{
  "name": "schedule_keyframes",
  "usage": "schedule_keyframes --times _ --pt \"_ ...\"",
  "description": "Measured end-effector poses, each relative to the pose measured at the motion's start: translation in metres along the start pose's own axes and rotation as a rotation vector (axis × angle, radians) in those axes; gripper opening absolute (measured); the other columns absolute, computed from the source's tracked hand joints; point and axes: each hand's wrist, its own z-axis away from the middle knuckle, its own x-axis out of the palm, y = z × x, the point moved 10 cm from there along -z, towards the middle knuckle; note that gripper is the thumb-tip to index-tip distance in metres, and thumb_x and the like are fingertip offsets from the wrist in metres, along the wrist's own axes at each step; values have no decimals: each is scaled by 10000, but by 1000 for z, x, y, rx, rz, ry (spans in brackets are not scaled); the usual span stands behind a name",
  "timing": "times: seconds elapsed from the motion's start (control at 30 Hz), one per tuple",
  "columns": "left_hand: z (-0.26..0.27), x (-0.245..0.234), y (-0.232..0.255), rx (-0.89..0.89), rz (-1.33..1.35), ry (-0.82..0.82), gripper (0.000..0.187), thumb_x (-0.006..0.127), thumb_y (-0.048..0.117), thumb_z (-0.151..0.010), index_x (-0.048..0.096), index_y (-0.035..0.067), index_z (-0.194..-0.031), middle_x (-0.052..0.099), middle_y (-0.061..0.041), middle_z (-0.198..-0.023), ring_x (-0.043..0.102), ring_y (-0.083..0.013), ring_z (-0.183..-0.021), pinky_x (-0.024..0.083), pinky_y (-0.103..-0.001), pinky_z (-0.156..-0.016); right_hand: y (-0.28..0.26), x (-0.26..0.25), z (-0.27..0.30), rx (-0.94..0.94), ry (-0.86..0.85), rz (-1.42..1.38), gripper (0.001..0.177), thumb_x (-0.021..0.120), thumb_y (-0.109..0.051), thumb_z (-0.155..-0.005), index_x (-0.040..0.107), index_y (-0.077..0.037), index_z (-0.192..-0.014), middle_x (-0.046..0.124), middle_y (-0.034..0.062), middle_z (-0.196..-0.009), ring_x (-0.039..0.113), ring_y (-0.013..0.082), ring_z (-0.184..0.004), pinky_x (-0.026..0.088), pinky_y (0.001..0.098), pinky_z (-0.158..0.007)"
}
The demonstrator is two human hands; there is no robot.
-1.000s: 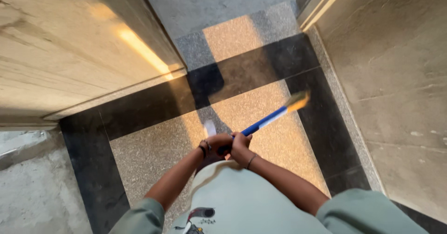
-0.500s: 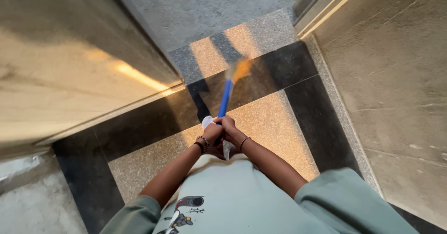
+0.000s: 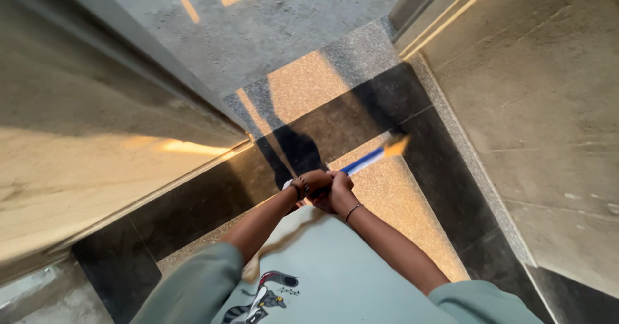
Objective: The person sweeps a concrete floor with a broom, moving dust across various areas of the room and towards a balcony edge.
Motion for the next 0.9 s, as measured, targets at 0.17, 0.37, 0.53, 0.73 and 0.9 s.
schedule_keyframes --times 0.17,0.37,0.53,0.73,0.9 --pt "-46 -13 1 -76 -30 -105 306 513 122 -921 681 1 -695 632 -150 -580 600 -232 -447 422 -403 -388 28 16 -95 164 -13 -161 233 676 -103 -797 595 48 -955 658 217 -889 670 357 -680 565 483 -569" --pt "-12 -90 -33 -205 749 233 127 583 29 -859 561 10 -736 563 -124 -591 557 -243 -450 402 -409 -358 -15 100 -141 27 -136 104 237 762 -59 -729 622 50 -887 669 196 -872 658 325 -671 544 451 -563" --pt "41 -158 35 -271 686 504 221 576 153 -919 590 -6 -766 627 -107 -629 608 -217 -481 459 -391 -373 -82 153 -156 -240 -395 192 349 766 -47 -756 585 50 -1039 661 157 -918 642 244 -798 548 408 -681" --pt "31 -210 86 -227 536 480 257 579 166 -929 639 -39 -787 666 -145 -658 665 -244 -509 503 -401 -394 -155 164 -141 -332 -278 122 604 774 -52 -747 593 -94 -1321 723 48 -1028 658 166 -875 544 310 -791" --pt "-55 -212 79 -166 673 259 162 533 43 -866 550 8 -708 571 -147 -598 574 -257 -454 420 -409 -358 -173 145 -181 -232 -120 49 338 712 -16 -753 593 10 -1068 635 131 -899 608 255 -775 532 402 -665"
